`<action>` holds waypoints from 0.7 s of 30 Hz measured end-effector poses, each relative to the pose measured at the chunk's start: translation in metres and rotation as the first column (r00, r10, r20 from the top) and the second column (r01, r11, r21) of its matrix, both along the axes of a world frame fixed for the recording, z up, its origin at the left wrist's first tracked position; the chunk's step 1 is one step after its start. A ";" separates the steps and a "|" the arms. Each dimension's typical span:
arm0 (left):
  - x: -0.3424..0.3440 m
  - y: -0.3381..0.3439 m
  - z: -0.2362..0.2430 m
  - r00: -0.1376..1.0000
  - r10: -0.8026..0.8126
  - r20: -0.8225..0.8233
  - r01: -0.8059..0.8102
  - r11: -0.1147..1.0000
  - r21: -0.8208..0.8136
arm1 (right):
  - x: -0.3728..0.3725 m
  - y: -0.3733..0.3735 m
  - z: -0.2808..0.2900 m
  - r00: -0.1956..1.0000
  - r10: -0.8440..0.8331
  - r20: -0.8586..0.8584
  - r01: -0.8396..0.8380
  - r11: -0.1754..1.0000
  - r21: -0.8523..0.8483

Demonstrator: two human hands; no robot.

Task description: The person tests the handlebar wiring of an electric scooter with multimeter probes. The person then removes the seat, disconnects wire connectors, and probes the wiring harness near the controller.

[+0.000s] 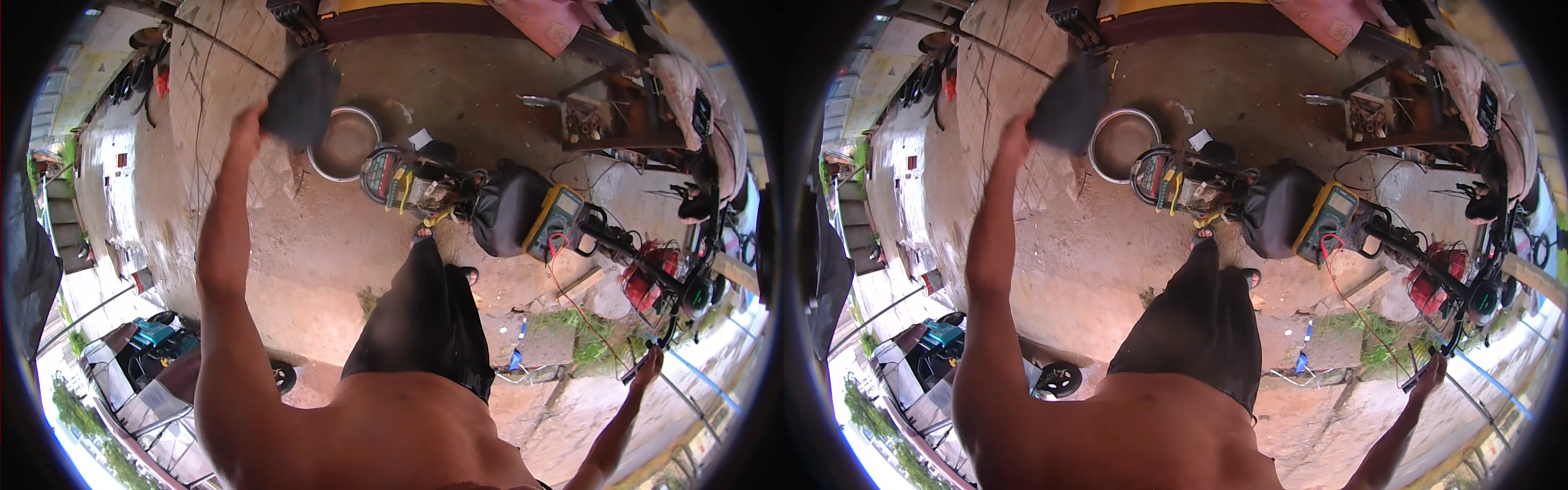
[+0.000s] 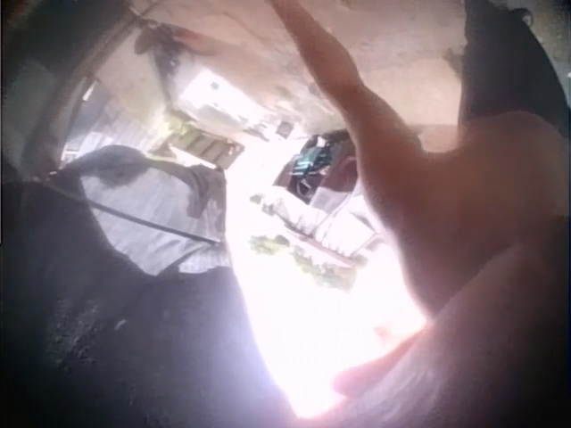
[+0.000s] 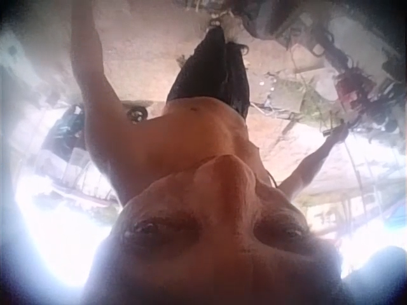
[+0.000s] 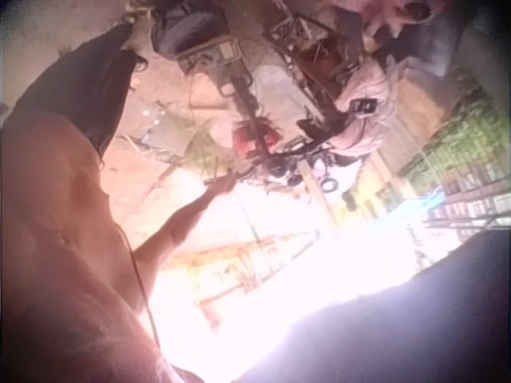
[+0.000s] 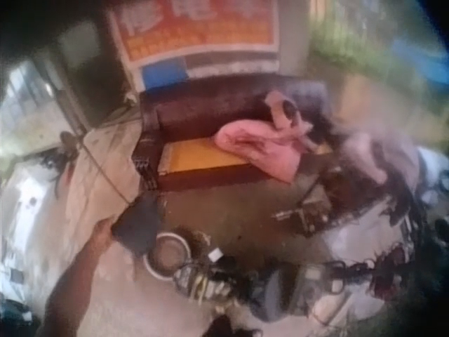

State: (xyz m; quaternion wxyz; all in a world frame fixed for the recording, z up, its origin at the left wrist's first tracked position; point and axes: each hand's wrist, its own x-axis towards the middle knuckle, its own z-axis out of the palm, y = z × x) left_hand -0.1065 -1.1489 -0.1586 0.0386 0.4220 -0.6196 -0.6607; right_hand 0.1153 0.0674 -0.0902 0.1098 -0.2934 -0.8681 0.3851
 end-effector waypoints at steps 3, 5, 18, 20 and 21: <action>-0.070 0.079 0.054 0.995 -0.078 -0.055 0.077 0.997 -0.008 | 0.028 0.009 0.021 0.999 -0.028 0.016 0.027 0.998 0.056; -0.075 0.110 0.056 0.971 -0.236 -0.034 0.214 0.926 -0.311 | 0.016 -0.001 0.015 1.000 -0.012 0.004 0.012 0.997 0.070; 0.085 0.443 -0.174 0.756 -0.648 0.095 0.583 0.732 0.353 | 0.035 0.009 0.030 0.996 -0.087 0.025 0.084 0.993 0.086; 0.109 0.453 -0.218 0.838 -0.546 -0.010 0.513 0.782 0.353 | 0.013 0.004 0.017 0.997 -0.054 0.060 0.049 0.995 0.084; 0.115 0.450 -0.237 0.852 -0.523 -0.001 0.493 0.801 0.339 | -0.001 -0.001 0.005 0.998 -0.047 0.039 0.046 0.998 0.036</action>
